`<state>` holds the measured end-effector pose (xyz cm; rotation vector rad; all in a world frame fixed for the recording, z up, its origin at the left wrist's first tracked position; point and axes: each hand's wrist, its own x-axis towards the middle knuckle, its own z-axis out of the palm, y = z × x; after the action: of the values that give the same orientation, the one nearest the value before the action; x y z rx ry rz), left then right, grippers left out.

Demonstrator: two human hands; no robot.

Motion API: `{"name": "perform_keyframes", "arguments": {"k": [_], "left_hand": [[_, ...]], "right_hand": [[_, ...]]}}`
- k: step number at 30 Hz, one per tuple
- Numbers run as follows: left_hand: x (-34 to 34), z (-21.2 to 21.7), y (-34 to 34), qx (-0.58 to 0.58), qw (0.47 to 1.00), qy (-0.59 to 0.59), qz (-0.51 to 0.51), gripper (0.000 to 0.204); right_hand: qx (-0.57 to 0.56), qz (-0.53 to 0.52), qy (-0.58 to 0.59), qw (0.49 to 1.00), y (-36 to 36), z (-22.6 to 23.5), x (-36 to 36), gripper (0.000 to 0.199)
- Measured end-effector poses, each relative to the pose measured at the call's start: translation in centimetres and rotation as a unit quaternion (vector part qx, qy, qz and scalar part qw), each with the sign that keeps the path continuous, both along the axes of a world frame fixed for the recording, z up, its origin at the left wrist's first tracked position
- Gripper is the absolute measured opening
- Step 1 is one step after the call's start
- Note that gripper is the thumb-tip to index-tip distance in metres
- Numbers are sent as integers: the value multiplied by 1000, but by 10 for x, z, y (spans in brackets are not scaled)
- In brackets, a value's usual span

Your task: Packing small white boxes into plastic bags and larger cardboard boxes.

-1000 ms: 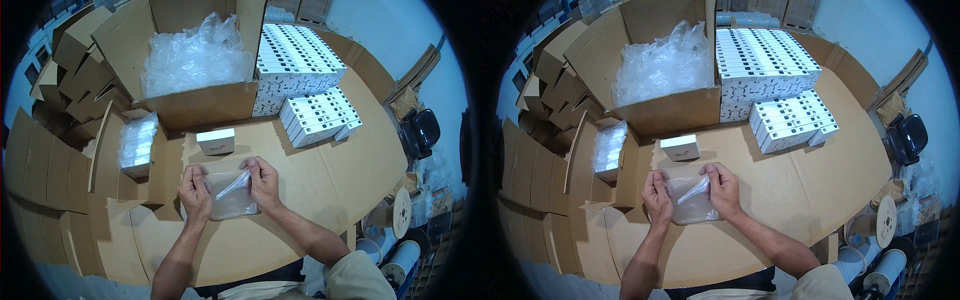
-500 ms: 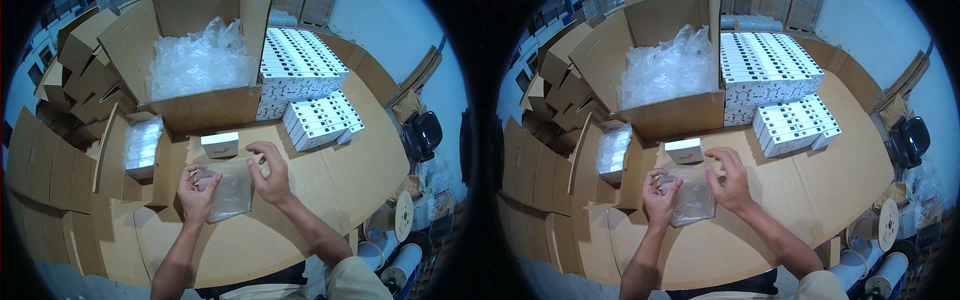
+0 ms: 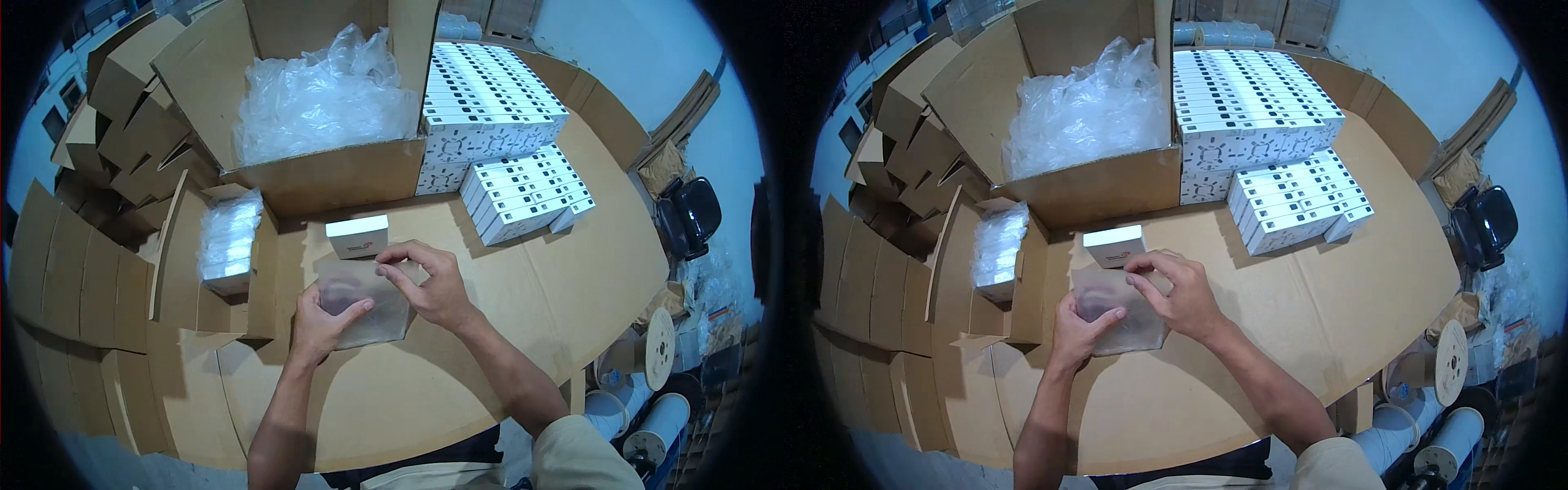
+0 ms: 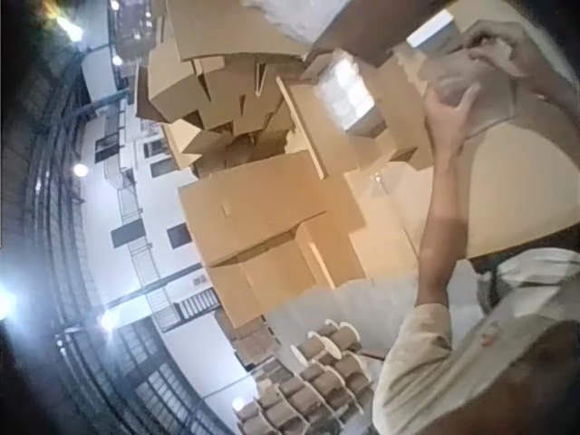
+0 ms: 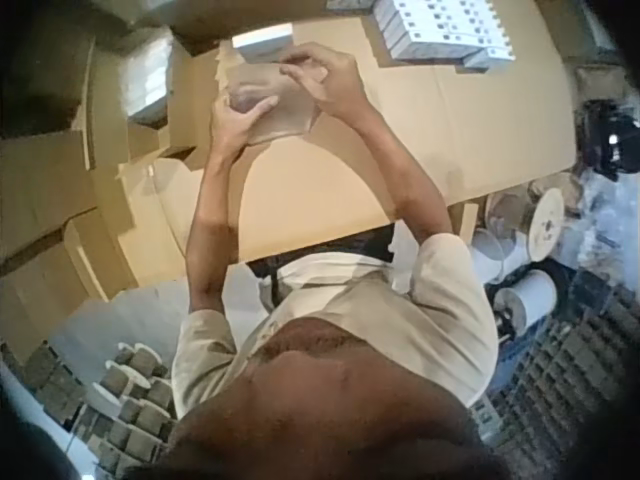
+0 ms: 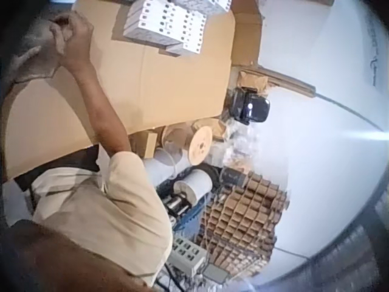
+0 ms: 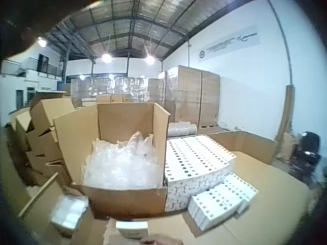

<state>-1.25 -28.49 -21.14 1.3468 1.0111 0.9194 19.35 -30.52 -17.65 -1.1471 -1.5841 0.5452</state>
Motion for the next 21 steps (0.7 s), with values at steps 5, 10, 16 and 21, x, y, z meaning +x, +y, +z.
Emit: {"name": "perform_keyframes", "arguments": {"k": [5,10,16,21], "left_hand": [[5,12,-4,-32,999,-4,2,29],[3,4,-4,-12,1000,2,9,27],[3,6,-5,-14,999,26,13,29],[3,9,-6,0,998,59,30,30]], "right_hand": [[119,-50,-83,988,-1,-5,4,18],[129,-67,-105,984,-5,1,-2,23],[144,-66,-131,979,-5,-5,0,21],[169,-78,-123,975,-4,-8,-1,19]]}}
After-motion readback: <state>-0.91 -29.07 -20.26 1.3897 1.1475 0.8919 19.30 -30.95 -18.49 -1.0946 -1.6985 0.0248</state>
